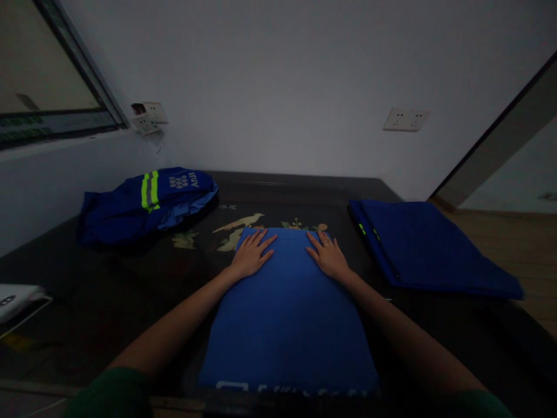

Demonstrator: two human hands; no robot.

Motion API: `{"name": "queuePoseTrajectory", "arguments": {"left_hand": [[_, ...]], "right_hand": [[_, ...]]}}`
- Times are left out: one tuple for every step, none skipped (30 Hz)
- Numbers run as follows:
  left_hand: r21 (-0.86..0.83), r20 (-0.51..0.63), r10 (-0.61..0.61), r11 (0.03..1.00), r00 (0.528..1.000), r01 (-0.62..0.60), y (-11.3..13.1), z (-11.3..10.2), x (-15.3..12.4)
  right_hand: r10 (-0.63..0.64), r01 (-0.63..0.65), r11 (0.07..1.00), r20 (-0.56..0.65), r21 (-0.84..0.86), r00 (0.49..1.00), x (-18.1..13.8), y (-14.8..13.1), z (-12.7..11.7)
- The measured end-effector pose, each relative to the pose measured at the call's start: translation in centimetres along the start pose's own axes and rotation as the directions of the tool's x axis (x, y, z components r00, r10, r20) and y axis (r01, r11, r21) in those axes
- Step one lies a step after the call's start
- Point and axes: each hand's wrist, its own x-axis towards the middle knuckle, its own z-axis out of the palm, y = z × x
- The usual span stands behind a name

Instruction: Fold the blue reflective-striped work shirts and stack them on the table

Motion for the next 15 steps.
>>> {"name": "queuePoseTrajectory", "arguments": {"left_hand": [[0.006, -0.003, -0.003, 1.000, 1.000, 0.003, -0.1, 0.1, 0.0], [0.008, -0.008, -0.005, 1.000, 1.000, 0.005, -0.1, 0.0, -0.1], [0.007, -0.017, -0.007, 1.000, 1.000, 0.007, -0.1, 0.0, -0.1], [0.002, -0.028, -0.007, 1.000, 1.000, 0.007, 0.0, -0.1, -0.2], [-0.005, -0.039, -0.006, 1.000, 0.999, 0.006, 0.1, -0.2, -0.2], [-0.015, -0.052, -0.006, 1.000, 0.999, 0.005, 0.2, -0.3, -0.3], [-0.026, -0.068, -0.007, 1.000, 0.998, 0.005, 0.3, -0.4, -0.3], [-0.039, -0.088, -0.010, 0.999, 0.996, 0.007, 0.4, -0.5, -0.4], [-0.054, -0.118, -0.015, 0.998, 0.993, 0.009, 0.5, -0.6, -0.4], [-0.072, -0.160, -0.025, 0.997, 0.987, 0.014, 0.5, -0.7, -0.5], [-0.093, -0.212, -0.041, 0.995, 0.976, 0.022, 0.5, -0.9, -0.6], [-0.119, -0.267, -0.064, 0.992, 0.962, 0.033, 0.5, -1.2, -0.7], [-0.150, -0.315, -0.096, 0.987, 0.944, 0.051, 0.3, -1.5, -1.0], [-0.188, -0.347, -0.137, 0.979, 0.928, 0.074, 0.2, -1.9, -1.3], [-0.233, -0.357, -0.182, 0.967, 0.916, 0.102, -0.1, -2.4, -1.9]], "right_hand": [[0.008, -0.008, 1.000, 0.002, 0.008, 1.000, -0.1, 0.3, 0.1], [0.010, -0.010, 1.000, 0.001, 0.015, 1.000, -0.1, 0.5, 0.1], [0.011, -0.011, 1.000, -0.003, 0.020, 1.000, -0.1, 0.6, 0.1], [0.011, -0.011, 1.000, -0.007, 0.023, 1.000, -0.1, 0.7, 0.1], [0.011, -0.010, 1.000, -0.011, 0.026, 1.000, -0.1, 0.7, 0.1], [0.011, -0.011, 0.999, -0.014, 0.030, 1.000, -0.1, 0.7, 0.1], [0.012, -0.012, 0.999, -0.017, 0.034, 1.000, -0.1, 0.6, 0.2], [0.014, -0.013, 0.999, -0.021, 0.039, 1.000, -0.1, 0.6, 0.2], [0.017, -0.015, 0.999, -0.030, 0.047, 0.999, -0.1, 0.5, 0.1], [0.021, -0.018, 0.998, -0.046, 0.059, 0.999, -0.1, 0.5, 0.1], [0.024, -0.018, 0.997, -0.071, 0.075, 0.997, -0.2, 0.4, 0.0], [0.023, -0.013, 0.995, -0.105, 0.096, 0.994, -0.4, 0.5, -0.1], [0.018, 0.001, 0.992, -0.145, 0.124, 0.989, -0.6, 0.6, -0.3], [0.015, 0.016, 0.987, -0.189, 0.162, 0.982, -1.1, 0.8, -0.5], [0.019, 0.032, 0.977, -0.234, 0.210, 0.972, -1.7, 1.2, -0.8]]}}
